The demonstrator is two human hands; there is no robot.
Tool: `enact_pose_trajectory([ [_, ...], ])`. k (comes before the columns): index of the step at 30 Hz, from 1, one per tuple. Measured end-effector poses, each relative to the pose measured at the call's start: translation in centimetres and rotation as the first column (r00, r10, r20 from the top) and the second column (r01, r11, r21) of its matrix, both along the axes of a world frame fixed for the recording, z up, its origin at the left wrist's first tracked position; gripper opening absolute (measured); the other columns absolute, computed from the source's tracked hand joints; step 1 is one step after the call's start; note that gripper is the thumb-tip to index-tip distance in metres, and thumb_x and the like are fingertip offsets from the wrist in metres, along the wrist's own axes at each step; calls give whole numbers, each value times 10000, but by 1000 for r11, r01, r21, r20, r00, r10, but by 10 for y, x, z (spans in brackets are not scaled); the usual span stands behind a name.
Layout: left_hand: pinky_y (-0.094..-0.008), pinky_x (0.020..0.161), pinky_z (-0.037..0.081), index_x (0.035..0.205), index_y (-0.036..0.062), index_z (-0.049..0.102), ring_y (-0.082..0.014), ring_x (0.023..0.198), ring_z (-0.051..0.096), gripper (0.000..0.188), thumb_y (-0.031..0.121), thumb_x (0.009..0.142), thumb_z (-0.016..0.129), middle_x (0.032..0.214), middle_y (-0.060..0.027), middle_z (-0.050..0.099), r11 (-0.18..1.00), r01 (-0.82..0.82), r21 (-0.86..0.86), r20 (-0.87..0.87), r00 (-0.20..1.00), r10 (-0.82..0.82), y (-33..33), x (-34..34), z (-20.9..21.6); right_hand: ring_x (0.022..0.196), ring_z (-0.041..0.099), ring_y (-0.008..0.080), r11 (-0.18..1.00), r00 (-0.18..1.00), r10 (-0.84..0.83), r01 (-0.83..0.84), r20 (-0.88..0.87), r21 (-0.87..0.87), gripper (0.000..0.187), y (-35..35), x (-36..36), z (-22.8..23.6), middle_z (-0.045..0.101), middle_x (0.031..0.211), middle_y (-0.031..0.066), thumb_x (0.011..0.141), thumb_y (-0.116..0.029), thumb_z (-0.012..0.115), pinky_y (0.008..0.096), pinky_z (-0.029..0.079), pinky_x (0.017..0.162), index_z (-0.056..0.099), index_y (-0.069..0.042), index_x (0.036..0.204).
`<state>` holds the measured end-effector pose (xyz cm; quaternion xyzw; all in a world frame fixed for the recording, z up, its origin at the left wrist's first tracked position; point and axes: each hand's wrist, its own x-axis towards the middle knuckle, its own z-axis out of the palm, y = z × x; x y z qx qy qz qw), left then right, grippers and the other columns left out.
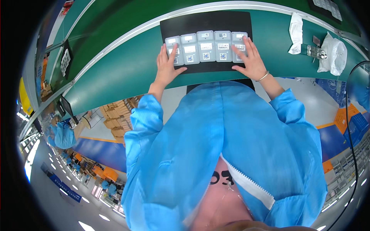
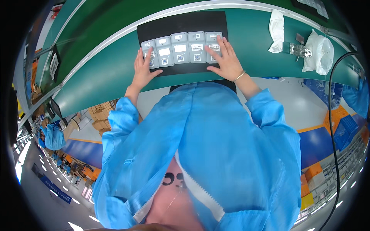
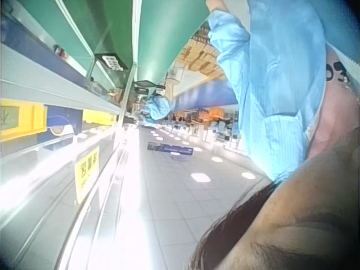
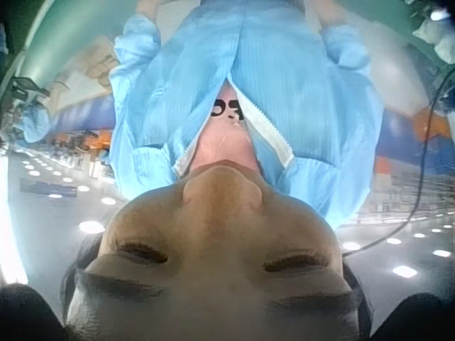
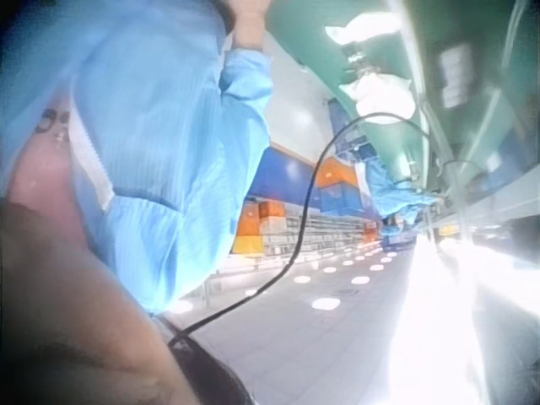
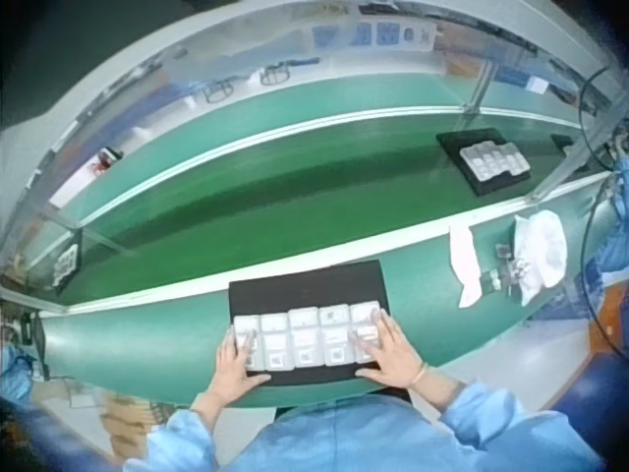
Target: The person arranges electronic devices on a tray, peels adhesive labels from a roll and applies them to the back of the devices, and then stacks the devices together.
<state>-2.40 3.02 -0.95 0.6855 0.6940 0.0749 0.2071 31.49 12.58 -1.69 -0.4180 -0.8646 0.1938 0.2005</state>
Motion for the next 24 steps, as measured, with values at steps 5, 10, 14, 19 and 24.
enact_pose_trajectory([
  [5,-530,1078,137,1449,204,203,-431,1353,118,911,399,729,725,1446,-277,117,995,92,37,-72,993,-89,2,-9,-16,1306,245,450,988,983,147,-151,109,23,722,-7,-1,-15,177,1462,227,766,-303,682,474,295,1054,350,-177,1394],
  [10,-569,1073,86,1449,165,201,-432,1357,101,865,424,772,674,1447,-287,104,992,23,126,49,998,-29,-2,6,-18,1305,241,456,991,991,130,-130,1,19,713,-24,-42,-17,191,1459,223,758,-282,693,499,300,1047,363,-193,1384],
  [14,-589,1065,89,1445,149,210,-432,1358,101,885,402,753,700,1439,-302,103,982,38,185,71,996,-52,4,37,-18,1301,254,458,996,996,84,-85,22,39,735,-22,-58,-19,191,1456,236,729,-268,726,479,337,1024,382,-167,1371],
  [19,-574,1074,104,1442,139,217,-415,1370,97,957,307,683,775,1436,-312,110,979,-38,202,217,976,-7,12,56,-26,1289,290,446,990,966,21,-57,-257,-132,742,-32,-71,-11,182,1457,244,722,-222,738,447,356,1015,385,-144,1369],
  [24,-510,1077,214,1424,156,273,-444,1331,197,947,159,632,793,1449,-292,103,970,-117,211,443,896,11,18,62,-27,1291,285,450,998,976,7,-21,-218,-64,703,-39,-107,-8,173,1458,244,763,-197,707,452,352,1016,375,-147,1380],
])
